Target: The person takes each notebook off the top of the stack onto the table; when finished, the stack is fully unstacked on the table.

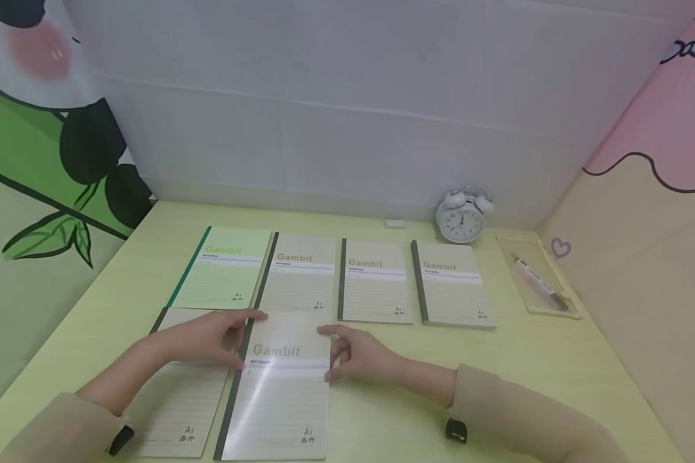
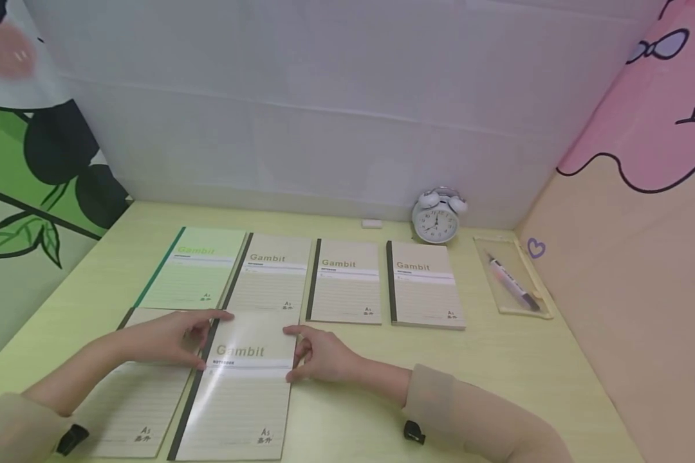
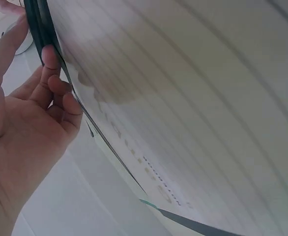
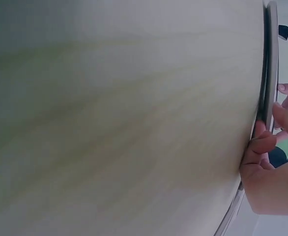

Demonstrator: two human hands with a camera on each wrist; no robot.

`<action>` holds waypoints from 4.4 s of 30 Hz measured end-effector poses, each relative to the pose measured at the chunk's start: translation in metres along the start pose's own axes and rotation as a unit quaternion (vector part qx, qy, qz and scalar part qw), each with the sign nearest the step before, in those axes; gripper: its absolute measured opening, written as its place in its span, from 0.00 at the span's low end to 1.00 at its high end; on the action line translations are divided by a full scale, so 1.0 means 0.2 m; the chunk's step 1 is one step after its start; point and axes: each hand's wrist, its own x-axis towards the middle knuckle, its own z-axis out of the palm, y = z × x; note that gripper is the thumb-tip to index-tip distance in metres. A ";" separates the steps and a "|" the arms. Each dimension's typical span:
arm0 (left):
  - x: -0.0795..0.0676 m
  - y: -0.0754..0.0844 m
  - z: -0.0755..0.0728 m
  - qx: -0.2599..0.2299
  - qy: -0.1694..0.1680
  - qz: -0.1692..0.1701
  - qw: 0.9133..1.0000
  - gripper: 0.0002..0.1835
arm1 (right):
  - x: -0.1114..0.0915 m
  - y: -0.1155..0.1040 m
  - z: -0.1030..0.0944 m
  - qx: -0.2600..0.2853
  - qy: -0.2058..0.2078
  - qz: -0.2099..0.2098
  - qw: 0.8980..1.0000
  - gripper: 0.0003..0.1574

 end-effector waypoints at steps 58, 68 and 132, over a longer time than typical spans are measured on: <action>0.35 0.59 -0.25 -0.027 0.082 0.097 0.992 0.41 | -0.38 0.05 -0.83 -0.130 0.093 -0.087 0.983 0.39; 0.59 0.70 -0.17 -0.108 0.105 0.144 0.978 0.41 | -0.49 0.21 -0.98 -0.180 0.164 -0.044 0.969 0.39; 1.26 0.88 0.27 -0.072 -0.025 0.094 0.993 0.59 | -0.47 0.79 -1.23 -0.106 0.135 0.049 0.984 0.46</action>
